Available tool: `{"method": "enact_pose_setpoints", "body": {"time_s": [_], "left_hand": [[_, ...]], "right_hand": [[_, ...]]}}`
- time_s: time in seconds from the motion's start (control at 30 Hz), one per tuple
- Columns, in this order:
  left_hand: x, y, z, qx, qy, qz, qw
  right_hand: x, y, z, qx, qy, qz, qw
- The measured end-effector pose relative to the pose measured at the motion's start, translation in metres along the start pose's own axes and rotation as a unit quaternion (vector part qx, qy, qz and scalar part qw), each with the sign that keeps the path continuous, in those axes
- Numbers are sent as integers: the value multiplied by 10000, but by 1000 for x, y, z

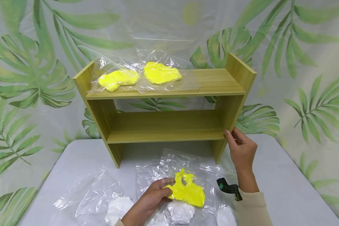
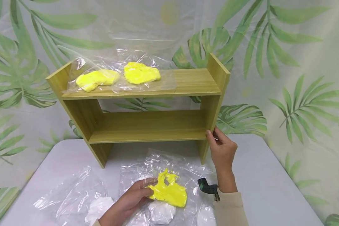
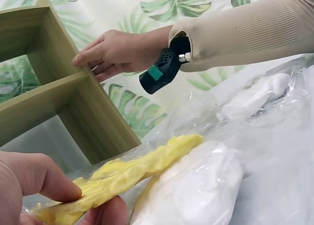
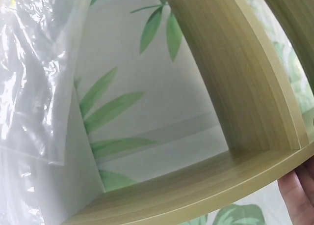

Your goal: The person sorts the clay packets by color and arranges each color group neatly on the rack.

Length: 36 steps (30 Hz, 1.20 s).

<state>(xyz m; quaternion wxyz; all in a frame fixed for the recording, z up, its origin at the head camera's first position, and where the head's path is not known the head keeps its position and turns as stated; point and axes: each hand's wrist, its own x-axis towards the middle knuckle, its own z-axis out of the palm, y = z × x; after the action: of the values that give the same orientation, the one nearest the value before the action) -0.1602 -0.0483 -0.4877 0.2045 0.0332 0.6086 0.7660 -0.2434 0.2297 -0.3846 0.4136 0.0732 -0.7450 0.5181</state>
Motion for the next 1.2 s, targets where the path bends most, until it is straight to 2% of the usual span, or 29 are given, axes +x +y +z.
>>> {"method": "enact_pose_setpoints", "body": {"time_s": [0.27, 0.57, 0.97, 1.2], "left_hand": [[-2, -1, 0, -312, 17, -85, 9995], [-2, -1, -1, -908, -56, -160, 9957], [-2, -1, 3, -850, 91, -95, 9963], [-2, -3, 2, -843, 48, -217, 9962]], "right_hand": [[0, 26, 2, -199, 10, 10, 9998], [0, 25, 1, -159, 14, 84, 9998], [2, 23, 0, -138, 4, 120, 9998], [2, 23, 0, -142, -12, 121, 9998]]}}
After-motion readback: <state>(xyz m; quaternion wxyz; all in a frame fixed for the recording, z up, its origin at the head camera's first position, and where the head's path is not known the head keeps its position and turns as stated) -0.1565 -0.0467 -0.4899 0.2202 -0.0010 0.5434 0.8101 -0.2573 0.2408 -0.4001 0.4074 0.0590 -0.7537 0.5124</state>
